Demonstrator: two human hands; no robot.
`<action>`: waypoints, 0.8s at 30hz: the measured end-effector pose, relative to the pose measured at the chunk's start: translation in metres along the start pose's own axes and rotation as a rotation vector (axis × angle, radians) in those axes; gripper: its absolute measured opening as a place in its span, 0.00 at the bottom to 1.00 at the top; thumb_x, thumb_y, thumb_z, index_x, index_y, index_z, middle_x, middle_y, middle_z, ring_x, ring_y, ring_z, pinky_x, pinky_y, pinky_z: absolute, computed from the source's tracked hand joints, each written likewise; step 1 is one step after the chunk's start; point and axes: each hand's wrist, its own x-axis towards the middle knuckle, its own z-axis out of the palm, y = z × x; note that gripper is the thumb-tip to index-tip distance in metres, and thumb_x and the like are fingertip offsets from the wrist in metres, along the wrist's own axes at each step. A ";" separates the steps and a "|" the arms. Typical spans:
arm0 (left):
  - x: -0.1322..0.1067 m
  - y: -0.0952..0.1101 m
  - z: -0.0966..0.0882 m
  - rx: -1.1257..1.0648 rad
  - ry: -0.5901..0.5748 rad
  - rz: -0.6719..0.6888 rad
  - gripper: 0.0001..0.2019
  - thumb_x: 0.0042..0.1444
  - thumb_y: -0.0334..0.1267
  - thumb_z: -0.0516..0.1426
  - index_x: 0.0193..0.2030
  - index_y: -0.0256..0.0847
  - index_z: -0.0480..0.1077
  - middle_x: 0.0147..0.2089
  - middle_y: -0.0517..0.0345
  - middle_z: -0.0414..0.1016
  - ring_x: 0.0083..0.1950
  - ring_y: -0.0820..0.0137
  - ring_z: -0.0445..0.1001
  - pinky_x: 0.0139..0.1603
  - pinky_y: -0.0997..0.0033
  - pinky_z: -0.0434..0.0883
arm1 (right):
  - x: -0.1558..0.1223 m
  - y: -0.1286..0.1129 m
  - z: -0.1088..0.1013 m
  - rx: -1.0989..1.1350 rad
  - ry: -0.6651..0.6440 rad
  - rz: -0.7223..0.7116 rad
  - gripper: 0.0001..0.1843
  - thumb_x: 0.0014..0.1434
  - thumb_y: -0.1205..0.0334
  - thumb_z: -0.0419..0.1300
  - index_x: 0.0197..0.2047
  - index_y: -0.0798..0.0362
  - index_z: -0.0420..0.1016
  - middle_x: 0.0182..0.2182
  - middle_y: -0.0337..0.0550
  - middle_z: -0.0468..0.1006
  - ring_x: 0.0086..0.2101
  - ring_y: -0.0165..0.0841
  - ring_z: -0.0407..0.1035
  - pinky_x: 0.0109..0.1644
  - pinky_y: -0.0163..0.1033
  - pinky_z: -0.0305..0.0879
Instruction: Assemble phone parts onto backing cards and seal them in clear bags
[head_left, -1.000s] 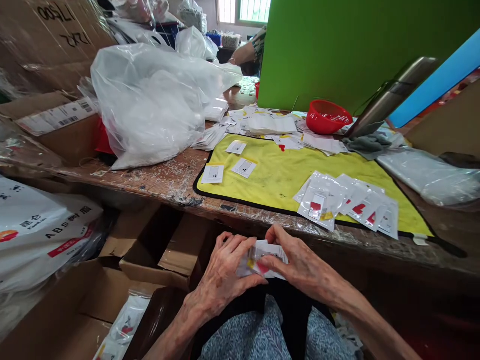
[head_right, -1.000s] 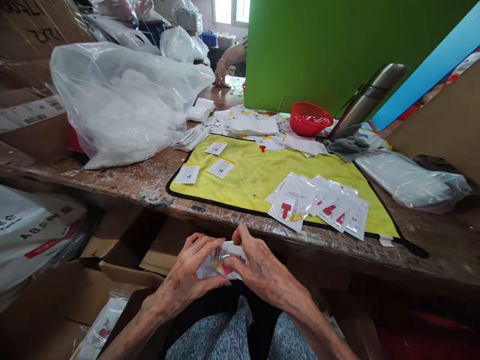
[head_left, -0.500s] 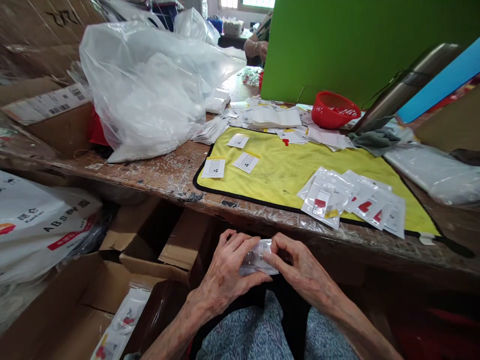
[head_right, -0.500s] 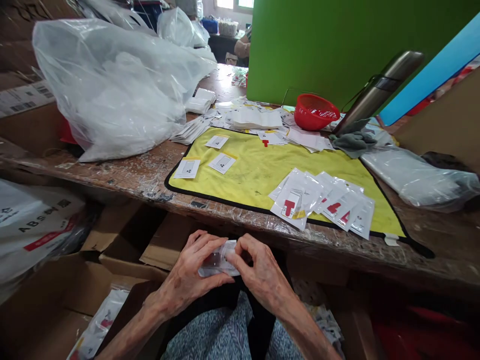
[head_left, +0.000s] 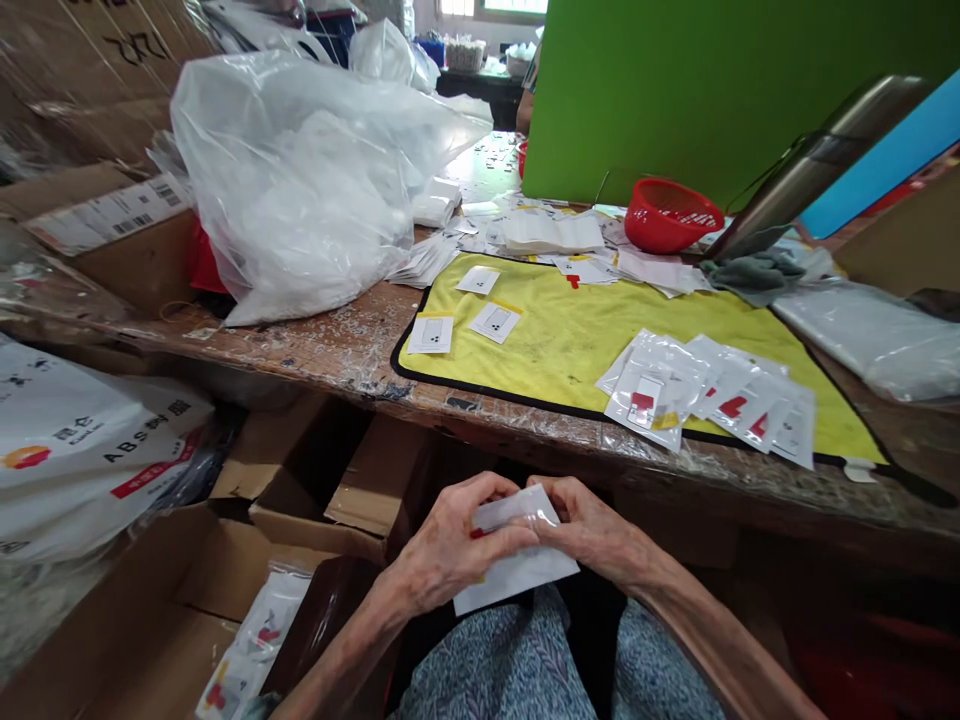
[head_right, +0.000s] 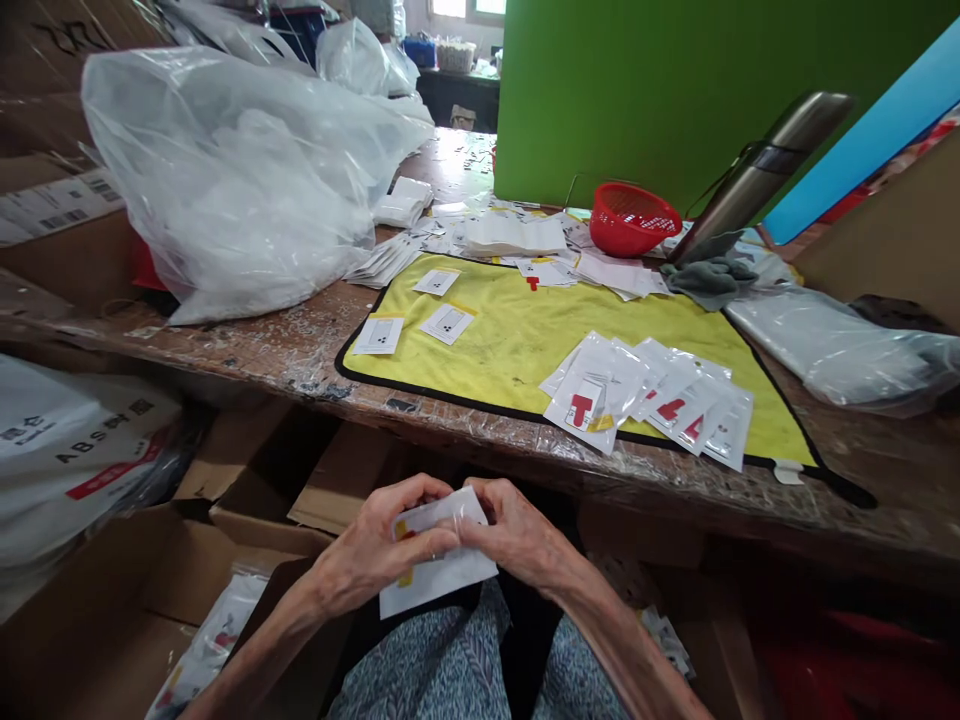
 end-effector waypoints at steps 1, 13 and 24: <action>0.000 0.000 -0.001 -0.091 -0.004 -0.045 0.15 0.53 0.48 0.59 0.41 0.38 0.69 0.37 0.58 0.73 0.36 0.71 0.69 0.35 0.73 0.67 | -0.003 -0.002 -0.002 0.078 -0.056 0.009 0.19 0.51 0.47 0.62 0.34 0.57 0.73 0.26 0.36 0.71 0.26 0.26 0.61 0.29 0.32 0.56; 0.000 0.003 -0.001 -0.389 -0.044 -0.156 0.13 0.54 0.47 0.59 0.33 0.36 0.69 0.27 0.62 0.66 0.26 0.78 0.61 0.25 0.79 0.59 | -0.006 0.007 0.004 0.280 -0.158 -0.013 0.20 0.53 0.49 0.64 0.40 0.57 0.77 0.29 0.38 0.75 0.27 0.25 0.63 0.34 0.33 0.56; 0.006 0.004 0.004 -0.505 -0.109 -0.199 0.16 0.51 0.49 0.61 0.33 0.35 0.70 0.27 0.61 0.66 0.26 0.78 0.62 0.27 0.78 0.59 | -0.015 0.010 -0.006 0.343 -0.222 -0.033 0.18 0.51 0.50 0.66 0.36 0.58 0.79 0.26 0.37 0.74 0.27 0.25 0.63 0.34 0.32 0.56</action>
